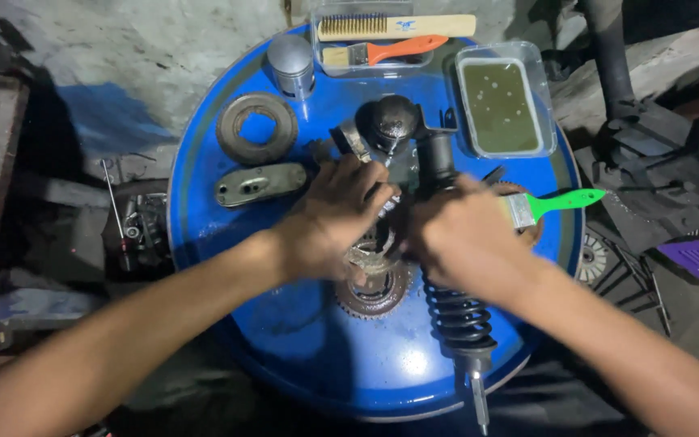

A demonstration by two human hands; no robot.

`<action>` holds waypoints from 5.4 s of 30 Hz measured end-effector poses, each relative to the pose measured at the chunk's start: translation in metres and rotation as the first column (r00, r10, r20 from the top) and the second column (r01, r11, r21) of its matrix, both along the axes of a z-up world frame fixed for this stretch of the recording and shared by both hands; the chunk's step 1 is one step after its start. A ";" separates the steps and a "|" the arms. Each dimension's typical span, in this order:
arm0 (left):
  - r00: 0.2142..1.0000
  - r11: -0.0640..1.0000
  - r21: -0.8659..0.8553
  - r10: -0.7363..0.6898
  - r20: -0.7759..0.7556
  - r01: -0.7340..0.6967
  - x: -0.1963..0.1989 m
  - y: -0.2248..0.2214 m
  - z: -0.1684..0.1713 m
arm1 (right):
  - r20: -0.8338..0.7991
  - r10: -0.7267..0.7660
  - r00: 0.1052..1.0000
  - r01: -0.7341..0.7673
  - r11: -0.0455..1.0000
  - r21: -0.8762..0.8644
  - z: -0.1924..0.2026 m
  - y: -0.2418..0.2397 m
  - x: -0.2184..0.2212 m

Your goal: Cleaning and inspecting motorcycle clutch components on a barrel workbench

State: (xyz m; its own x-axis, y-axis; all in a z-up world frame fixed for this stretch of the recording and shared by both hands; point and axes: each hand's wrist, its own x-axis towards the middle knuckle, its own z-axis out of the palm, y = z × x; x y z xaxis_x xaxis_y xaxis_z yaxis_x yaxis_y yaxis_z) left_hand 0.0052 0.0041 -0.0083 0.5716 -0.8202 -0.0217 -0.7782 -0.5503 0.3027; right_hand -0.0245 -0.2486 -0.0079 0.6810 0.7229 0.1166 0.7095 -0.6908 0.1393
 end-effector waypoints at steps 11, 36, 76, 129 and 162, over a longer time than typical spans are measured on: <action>0.997 1.000 -0.025 0.005 0.081 -0.003 0.001 0.002 -0.019 | -0.111 0.043 0.993 -0.034 0.996 0.082 0.006 0.012 0.001; 0.993 0.999 0.039 0.005 0.119 -0.009 0.005 0.012 -0.008 | -0.235 -0.125 0.964 0.092 0.985 -0.146 -0.007 -0.018 0.003; 1.000 0.982 0.190 0.008 -0.025 -0.003 0.001 0.005 0.025 | -0.271 0.040 0.962 -0.027 0.998 0.053 0.021 0.017 0.000; 0.980 0.997 -0.057 -0.048 0.191 0.059 0.014 0.009 -0.039 | -0.212 0.118 0.970 -0.114 0.993 0.031 0.028 0.005 0.005; 0.999 0.994 0.110 0.005 0.042 -0.009 0.014 0.008 -0.055 | -0.278 -0.082 0.957 0.050 0.991 -0.121 0.018 -0.020 0.008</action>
